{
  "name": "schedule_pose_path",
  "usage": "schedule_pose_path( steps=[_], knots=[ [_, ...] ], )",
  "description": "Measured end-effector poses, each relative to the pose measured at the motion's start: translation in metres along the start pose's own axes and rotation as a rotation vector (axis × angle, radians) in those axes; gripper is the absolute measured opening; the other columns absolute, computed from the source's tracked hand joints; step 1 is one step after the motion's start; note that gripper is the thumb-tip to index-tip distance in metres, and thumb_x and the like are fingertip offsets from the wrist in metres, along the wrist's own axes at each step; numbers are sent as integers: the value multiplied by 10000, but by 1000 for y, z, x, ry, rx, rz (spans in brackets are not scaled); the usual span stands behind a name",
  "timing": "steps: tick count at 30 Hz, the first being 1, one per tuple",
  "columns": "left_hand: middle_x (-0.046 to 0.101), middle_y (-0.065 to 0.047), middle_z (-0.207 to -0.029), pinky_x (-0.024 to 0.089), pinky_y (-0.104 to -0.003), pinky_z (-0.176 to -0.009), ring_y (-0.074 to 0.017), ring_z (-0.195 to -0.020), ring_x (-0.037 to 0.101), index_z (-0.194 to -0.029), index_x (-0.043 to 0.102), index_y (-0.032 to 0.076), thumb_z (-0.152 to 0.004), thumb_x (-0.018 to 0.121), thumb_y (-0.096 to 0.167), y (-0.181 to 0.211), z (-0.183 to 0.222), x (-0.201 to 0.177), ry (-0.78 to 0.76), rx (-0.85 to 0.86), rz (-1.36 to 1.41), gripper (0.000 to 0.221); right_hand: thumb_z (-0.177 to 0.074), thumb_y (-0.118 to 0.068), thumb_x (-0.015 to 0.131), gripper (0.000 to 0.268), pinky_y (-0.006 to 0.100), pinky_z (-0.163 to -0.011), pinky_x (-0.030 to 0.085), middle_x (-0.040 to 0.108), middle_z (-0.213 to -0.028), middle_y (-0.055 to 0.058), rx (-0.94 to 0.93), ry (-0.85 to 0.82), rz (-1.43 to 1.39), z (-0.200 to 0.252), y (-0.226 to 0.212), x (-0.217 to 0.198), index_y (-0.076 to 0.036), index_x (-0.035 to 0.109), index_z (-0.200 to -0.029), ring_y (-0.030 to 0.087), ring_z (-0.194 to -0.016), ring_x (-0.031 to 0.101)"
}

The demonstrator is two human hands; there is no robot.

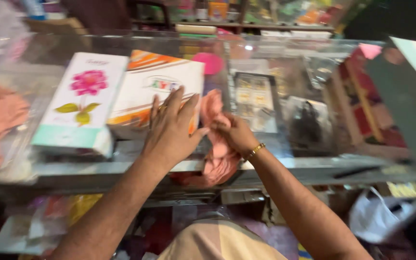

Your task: The person wipes down several boxes of hair ornaments with a cloth, handling them one at a time on a glass counter. They pick up and clean a variety of boxes, including white, light blue, pink, and patterned ones, before stacking them together.

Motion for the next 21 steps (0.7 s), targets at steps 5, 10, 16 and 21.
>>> schedule_pose_path(
  steps=[5,10,16,21],
  knots=[
    [607,-176,-1475,489,-436,-1126,-347,-1356,613,-1480,547,99,-892,755,507,100,-58,39,-53,190,701,745,-936,-150,647,370,301,-946,520,731,-1171,62,139,-180,-92,129,-23,-93,13,680,-1267,128,-1087,652],
    [680,-230,-1181,640,-388,-824,-297,-981,780,-1608,68,99,-675,578,827,227,-121,100,-605,-131,1095,1289,-851,-15,620,541,415,-929,552,722,-1169,268,-110,222,-294,276,-112,-201,172,568,-1356,309,-1028,720],
    [808,-238,-958,679,-344,-560,-234,-649,798,-1616,-342,84,-685,464,891,310,-134,118,-850,-226,912,1472,-1000,-81,558,567,407,-941,540,619,-1354,315,-581,690,-227,341,-186,-232,157,420,-1495,301,-1093,673],
    [780,-232,-894,640,-363,-492,-259,-563,780,-1537,-232,49,-608,555,809,310,-133,110,-837,-311,1079,1435,-1035,33,450,334,361,-1149,501,596,-1232,186,-676,896,44,323,-141,-302,110,451,-1359,219,-1166,629]
  ],
)
Point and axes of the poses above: each hand's wrist, its own z-axis away from the middle knuckle, its own x-axis out of the palm, y = z × x, the point moved 4 cm from there along -z, towards the middle knuckle
